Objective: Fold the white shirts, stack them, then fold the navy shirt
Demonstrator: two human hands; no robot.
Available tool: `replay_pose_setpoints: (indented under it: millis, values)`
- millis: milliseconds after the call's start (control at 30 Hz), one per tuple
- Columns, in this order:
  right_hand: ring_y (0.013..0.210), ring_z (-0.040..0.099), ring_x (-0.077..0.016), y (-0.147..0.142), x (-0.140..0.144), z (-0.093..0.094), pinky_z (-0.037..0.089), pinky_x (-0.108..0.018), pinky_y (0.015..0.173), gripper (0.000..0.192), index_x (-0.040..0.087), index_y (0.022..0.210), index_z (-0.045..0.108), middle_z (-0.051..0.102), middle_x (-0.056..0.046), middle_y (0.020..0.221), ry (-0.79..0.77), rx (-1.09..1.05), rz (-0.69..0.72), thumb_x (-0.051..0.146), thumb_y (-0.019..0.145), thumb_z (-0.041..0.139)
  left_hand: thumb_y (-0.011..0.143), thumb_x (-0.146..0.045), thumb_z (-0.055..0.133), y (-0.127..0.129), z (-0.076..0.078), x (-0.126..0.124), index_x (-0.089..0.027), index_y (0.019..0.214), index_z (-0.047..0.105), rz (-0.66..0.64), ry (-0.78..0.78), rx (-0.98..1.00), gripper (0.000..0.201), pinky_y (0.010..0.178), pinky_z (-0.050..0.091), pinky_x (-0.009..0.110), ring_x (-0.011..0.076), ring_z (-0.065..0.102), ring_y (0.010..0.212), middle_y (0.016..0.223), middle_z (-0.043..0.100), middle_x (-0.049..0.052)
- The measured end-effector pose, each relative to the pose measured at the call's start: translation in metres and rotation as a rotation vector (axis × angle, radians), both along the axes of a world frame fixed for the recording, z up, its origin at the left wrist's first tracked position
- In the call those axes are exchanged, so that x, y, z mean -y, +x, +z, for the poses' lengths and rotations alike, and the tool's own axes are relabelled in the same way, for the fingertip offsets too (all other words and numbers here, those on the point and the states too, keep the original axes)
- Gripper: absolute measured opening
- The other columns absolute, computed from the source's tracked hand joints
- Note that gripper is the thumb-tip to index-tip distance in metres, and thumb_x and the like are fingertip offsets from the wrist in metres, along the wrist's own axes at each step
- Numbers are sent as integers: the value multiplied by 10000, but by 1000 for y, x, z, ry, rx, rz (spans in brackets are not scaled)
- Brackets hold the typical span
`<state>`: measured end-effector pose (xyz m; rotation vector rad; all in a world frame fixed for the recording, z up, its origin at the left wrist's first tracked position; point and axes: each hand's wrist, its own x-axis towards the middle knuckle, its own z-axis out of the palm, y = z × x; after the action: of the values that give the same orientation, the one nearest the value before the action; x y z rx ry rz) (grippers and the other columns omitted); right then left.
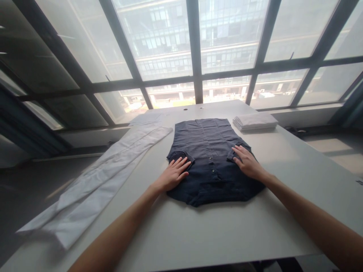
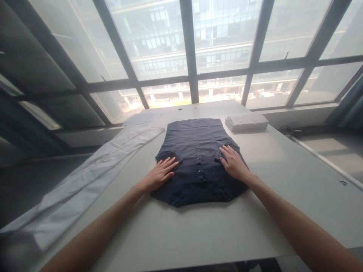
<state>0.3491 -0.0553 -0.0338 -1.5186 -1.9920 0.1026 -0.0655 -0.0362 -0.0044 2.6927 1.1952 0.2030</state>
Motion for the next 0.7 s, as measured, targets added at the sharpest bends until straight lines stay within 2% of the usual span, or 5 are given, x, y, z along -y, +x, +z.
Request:
replay_pose_setpoints:
  millis: [167,433,567,700]
  values:
    - [1519,271,-362,-7,5,-9,248,-642,1192,594,191,1518,473,365,-164,1620,-186,211,-21,476,999,424,1056,-592,323,0,0,0,-386,1597,289,11,-8,-21,580,1240,127,552,309,149,1559,1684,206,5]
    - [1517,278,-361,-8,7,-6,258,-639,1185,570,214,1506,486,375,-165,1616,-190,217,-30,463,994,450,1051,-592,338,2,2,-1,-367,1573,371,10,-29,5,570,1238,142,567,310,179,1554,1672,257,11]
    - [1487,341,-381,-12,10,4,311,-645,1164,494,173,1419,577,466,-194,1552,-89,143,-34,377,978,486,1065,-518,345,-8,12,-3,-256,1475,543,29,39,214,526,1241,238,497,276,290,1523,1599,426,57]
    - [1363,508,-340,-17,13,16,402,-552,1147,373,148,1247,685,613,-190,1390,89,-10,-9,309,972,492,1054,-448,381,-24,17,-9,-201,1345,649,146,164,396,467,1214,337,462,258,432,1445,1484,563,88]
